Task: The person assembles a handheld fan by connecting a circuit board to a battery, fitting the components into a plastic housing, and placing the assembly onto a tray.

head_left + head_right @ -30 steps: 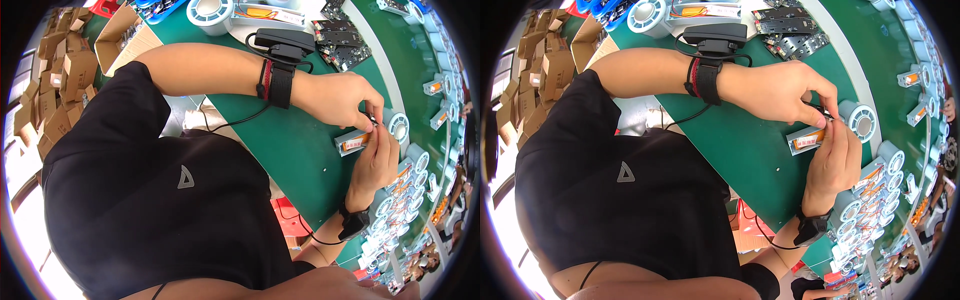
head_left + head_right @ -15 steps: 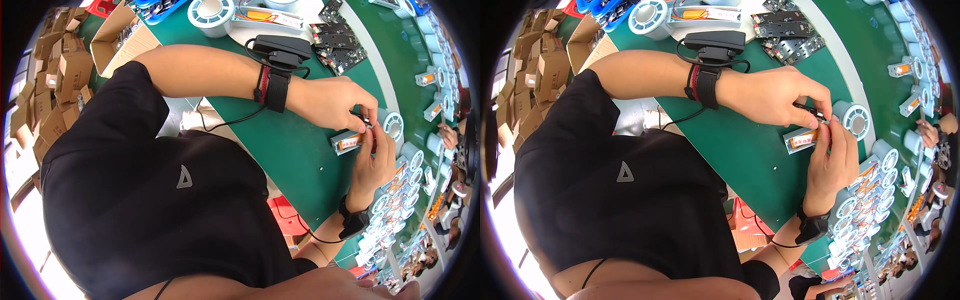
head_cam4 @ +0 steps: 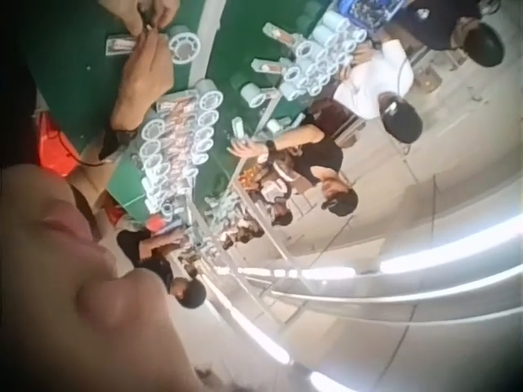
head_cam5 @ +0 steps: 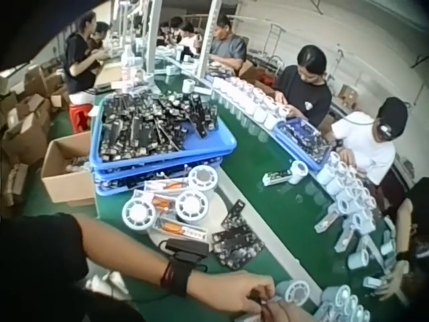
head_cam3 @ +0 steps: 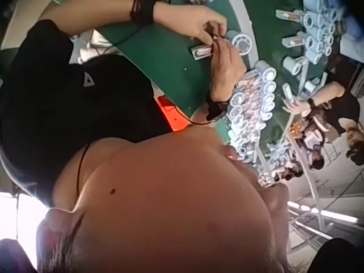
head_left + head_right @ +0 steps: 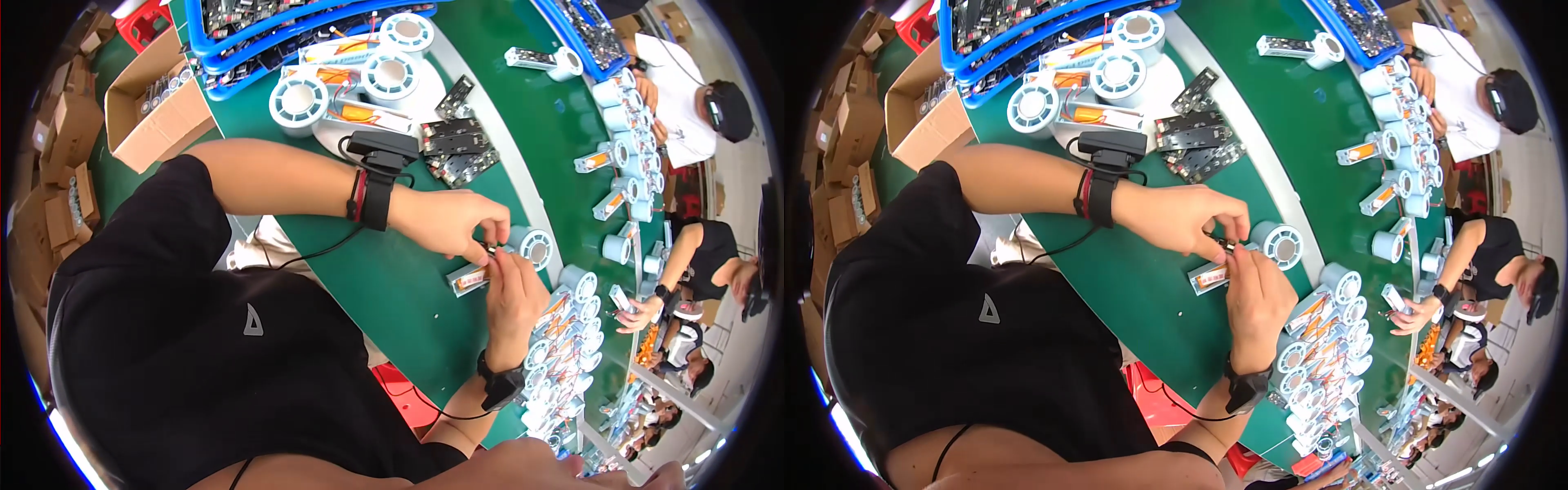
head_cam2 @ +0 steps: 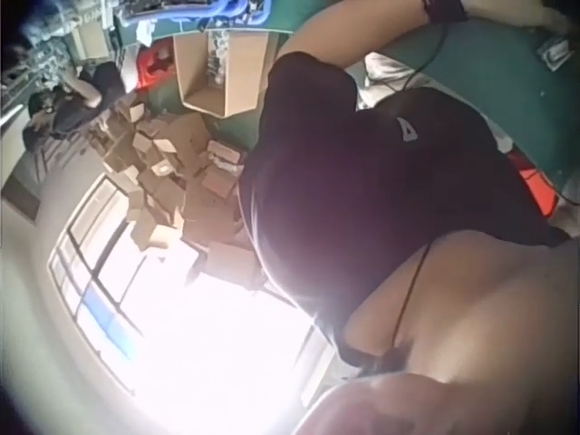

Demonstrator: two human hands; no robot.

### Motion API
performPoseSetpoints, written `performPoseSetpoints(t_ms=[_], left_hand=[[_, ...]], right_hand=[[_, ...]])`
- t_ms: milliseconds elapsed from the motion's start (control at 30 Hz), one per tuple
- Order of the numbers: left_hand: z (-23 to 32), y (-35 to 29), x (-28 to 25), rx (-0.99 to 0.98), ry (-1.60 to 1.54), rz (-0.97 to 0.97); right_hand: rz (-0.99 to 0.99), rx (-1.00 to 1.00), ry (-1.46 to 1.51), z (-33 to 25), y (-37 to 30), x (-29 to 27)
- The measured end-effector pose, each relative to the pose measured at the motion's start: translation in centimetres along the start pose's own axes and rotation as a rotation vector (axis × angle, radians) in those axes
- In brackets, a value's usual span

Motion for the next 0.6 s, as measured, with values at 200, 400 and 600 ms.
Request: performPoseSetpoints(t_ms=[200, 400, 600], left_hand=[[-0.9, 0.4, 0.0, 0.118, 0.146, 0.025], [-0.6, 0.5, -0.1, 0.149, 0.275, 0.087], [-0.2, 0.8, 0.0, 0.118, 0.28, 0.067]], right_hand=[[0.013, -0.001, 0.04, 0.0, 0.0, -0.1], [0.0, -0.003, 0.045, 0.3, -0.2, 0.2], [-0.018, 0.08, 0.044, 0.2, -0.1, -0.6]])
Point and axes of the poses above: each hand's wrist, its own y-axis towards the middle knuckle, its own x-axis out of the palm, z = x × y, the point moved 7 cm from there along y, towards the middle knuckle, and after that the axes turned 5 degrees about -z, right-handed, at the moved point
